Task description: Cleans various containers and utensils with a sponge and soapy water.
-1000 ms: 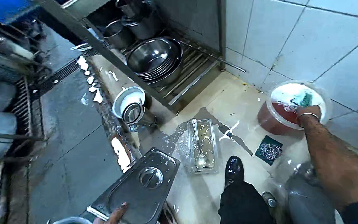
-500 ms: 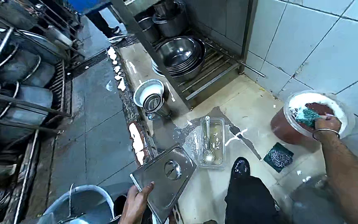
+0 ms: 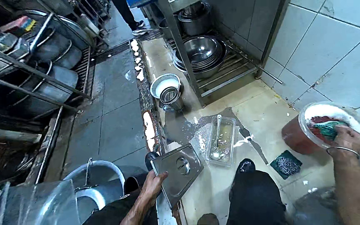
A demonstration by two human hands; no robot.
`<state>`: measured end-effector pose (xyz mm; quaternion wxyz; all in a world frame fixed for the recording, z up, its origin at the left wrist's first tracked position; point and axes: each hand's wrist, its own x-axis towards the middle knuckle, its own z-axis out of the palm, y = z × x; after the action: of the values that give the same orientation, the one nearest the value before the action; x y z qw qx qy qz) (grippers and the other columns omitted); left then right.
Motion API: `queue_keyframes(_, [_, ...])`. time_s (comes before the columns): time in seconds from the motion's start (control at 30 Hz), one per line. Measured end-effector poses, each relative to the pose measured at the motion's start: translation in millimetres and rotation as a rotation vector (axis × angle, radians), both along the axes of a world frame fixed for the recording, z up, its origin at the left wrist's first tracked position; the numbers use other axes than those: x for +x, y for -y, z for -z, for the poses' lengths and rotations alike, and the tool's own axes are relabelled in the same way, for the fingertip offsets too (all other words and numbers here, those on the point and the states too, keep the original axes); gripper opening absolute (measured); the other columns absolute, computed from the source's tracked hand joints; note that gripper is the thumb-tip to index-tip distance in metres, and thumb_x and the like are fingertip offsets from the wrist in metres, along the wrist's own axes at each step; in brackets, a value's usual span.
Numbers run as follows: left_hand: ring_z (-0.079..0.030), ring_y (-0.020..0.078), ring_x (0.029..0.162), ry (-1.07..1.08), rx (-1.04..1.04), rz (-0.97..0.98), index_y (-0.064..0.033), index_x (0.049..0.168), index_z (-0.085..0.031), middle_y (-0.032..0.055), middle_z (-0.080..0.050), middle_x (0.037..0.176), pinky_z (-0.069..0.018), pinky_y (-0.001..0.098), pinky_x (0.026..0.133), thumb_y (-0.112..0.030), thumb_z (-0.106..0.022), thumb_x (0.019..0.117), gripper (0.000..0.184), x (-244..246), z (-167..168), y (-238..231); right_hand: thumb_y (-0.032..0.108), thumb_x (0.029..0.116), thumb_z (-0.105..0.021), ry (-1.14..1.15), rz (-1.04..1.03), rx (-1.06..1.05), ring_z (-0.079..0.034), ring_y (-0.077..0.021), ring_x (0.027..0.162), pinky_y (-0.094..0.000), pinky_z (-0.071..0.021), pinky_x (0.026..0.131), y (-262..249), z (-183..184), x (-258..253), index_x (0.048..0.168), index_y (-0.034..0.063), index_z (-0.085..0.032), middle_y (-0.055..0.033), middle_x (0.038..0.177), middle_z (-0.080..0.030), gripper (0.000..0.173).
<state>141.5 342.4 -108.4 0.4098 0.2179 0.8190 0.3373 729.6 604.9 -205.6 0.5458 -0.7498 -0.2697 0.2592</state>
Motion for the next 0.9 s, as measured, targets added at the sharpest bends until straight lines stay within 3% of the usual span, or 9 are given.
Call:
queue_keyframes(0.1, [-0.069,0.0239,0.097,-0.004,-0.062,-0.004,0.0045,0.126,-0.059,0.0189,-0.068,0.110,-0.0584,0.0432,0.085,-0.005,-0.063,0.0954,0.032,-1,26,4,0.010,0.0946,-0.072,0.060,-0.043,0.068,-0.062,-0.0125,0.092,-0.0333,-0.0532,0.087,15,-5,-18,0.116,-0.0064,-0.067,-0.0155,0.110,-0.067,0.027])
queue_keyframes(0.2, [-0.067,0.0299,0.102,-0.045,-0.129,0.015,0.0059,0.129,-0.057,0.0238,-0.066,0.116,-0.0565,0.0486,0.089,-0.006,-0.063,0.0971,0.035,5,56,-1,0.007,0.0970,-0.067,0.129,-0.151,0.088,-0.064,-0.0261,0.107,-0.0419,-0.0521,0.097,39,-8,-49,0.125,-0.0092,-0.062,-0.0252,0.121,-0.066,0.033])
queue_keyframes(0.27, [-0.065,0.0344,0.113,-0.118,-0.216,0.138,0.0071,0.133,-0.054,0.0270,-0.063,0.124,-0.0521,0.0524,0.098,-0.012,-0.063,0.0986,0.040,7,71,-9,0.004,0.0950,-0.069,0.118,-0.194,0.035,-0.063,-0.0315,0.114,-0.0460,-0.0516,0.100,56,-8,-77,0.136,-0.0065,-0.057,-0.0269,0.129,-0.063,0.044])
queue_keyframes(0.33, [-0.064,0.0362,0.118,-0.208,-0.274,0.317,0.0057,0.130,-0.059,0.0267,-0.065,0.125,-0.0492,0.0549,0.103,-0.020,-0.061,0.1006,0.040,10,78,-21,0.003,0.0932,-0.071,0.088,-0.235,-0.015,-0.063,-0.0323,0.108,-0.0469,-0.0523,0.096,74,-2,-106,0.140,-0.0060,-0.053,-0.0274,0.126,-0.063,0.051])
queue_keyframes(0.4, [-0.065,0.0350,0.117,-0.203,-0.238,0.378,0.0038,0.129,-0.062,0.0247,-0.067,0.123,-0.0496,0.0544,0.104,-0.024,-0.058,0.1021,0.039,14,84,-34,0.003,0.0931,-0.071,0.039,-0.282,-0.034,-0.065,-0.0323,0.105,-0.0484,-0.0540,0.093,89,16,-128,0.139,-0.0062,-0.053,-0.0269,0.122,-0.065,0.050])
queue_keyframes(0.53, [-0.066,0.0334,0.113,-0.091,-0.132,0.290,0.0043,0.129,-0.061,0.0244,-0.067,0.121,-0.0514,0.0525,0.102,-0.020,-0.058,0.1023,0.036,29,105,-57,0.001,0.0906,-0.073,-0.010,-0.307,-0.137,-0.065,-0.0316,0.096,-0.0492,-0.0542,0.086,113,38,-164,0.138,-0.0050,-0.055,-0.0257,0.112,-0.067,0.051])
queue_keyframes(0.63, [-0.067,0.0332,0.111,-0.075,-0.082,0.344,0.0024,0.122,-0.066,0.0228,-0.069,0.117,-0.0523,0.0533,0.100,-0.021,-0.058,0.1017,0.032,32,121,-76,0.002,0.0882,-0.074,0.054,-0.362,-0.197,-0.066,-0.0339,0.097,-0.0507,-0.0535,0.089,122,44,-173,0.137,-0.0076,-0.056,-0.0269,0.112,-0.068,0.053])
queue_keyframes(0.73, [-0.065,0.0340,0.116,-0.018,-0.071,0.400,0.0026,0.126,-0.065,0.0237,-0.067,0.122,-0.0504,0.0532,0.103,-0.022,-0.058,0.1021,0.035,43,127,-87,-0.002,0.0861,-0.075,0.063,-0.389,-0.253,-0.067,-0.0345,0.098,-0.0510,-0.0533,0.090,125,46,-175,0.137,-0.0087,-0.056,-0.0273,0.112,-0.069,0.054])
queue_keyframes(0.9, [-0.064,0.0338,0.116,0.160,0.007,0.165,0.0078,0.130,-0.058,0.0266,-0.064,0.125,-0.0512,0.0498,0.101,-0.017,-0.060,0.1023,0.037,69,149,-99,-0.003,0.0876,-0.073,0.035,-0.407,-0.386,-0.067,-0.0348,0.102,-0.0524,-0.0523,0.093,123,48,-181,0.123,-0.0065,-0.068,-0.0264,0.112,-0.070,0.036])
